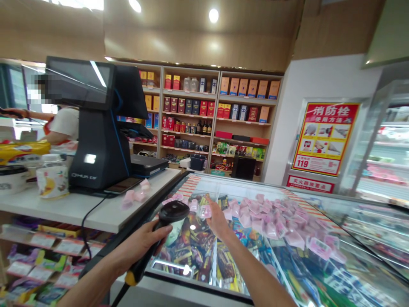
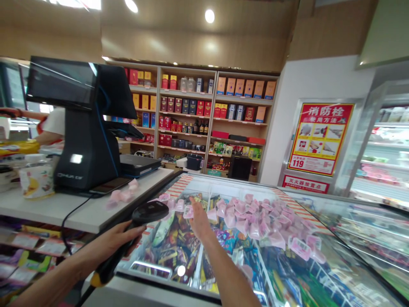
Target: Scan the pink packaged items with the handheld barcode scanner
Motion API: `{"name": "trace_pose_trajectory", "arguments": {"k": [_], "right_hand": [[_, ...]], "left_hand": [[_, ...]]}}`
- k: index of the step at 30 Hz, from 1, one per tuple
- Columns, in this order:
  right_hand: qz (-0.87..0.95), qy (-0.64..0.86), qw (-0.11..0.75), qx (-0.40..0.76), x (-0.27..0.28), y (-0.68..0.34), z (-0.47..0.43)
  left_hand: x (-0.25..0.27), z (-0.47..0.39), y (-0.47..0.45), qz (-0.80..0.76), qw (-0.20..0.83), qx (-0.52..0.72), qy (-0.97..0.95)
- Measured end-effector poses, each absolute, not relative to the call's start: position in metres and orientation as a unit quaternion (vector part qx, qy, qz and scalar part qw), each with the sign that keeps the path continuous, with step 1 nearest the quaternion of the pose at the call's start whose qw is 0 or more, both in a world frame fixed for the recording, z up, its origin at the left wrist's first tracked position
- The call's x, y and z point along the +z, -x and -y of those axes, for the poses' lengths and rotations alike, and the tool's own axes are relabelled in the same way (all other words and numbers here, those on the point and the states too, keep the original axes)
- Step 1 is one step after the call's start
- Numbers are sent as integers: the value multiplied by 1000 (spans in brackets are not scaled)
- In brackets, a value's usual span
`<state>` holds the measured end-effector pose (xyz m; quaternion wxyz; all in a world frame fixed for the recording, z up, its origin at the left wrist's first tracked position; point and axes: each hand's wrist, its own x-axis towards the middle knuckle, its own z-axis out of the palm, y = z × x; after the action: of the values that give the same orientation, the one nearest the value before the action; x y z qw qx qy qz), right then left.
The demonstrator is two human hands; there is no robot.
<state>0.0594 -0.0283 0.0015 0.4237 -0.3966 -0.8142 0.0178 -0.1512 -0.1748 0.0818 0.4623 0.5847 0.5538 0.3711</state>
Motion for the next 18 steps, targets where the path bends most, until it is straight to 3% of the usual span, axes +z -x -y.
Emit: {"name": "trace_pose_trajectory", "arguments": {"k": [18], "right_hand": [[722, 504, 447, 160, -9, 14, 13]], "left_hand": [[77, 174, 169, -600, 439, 418, -522]]}}
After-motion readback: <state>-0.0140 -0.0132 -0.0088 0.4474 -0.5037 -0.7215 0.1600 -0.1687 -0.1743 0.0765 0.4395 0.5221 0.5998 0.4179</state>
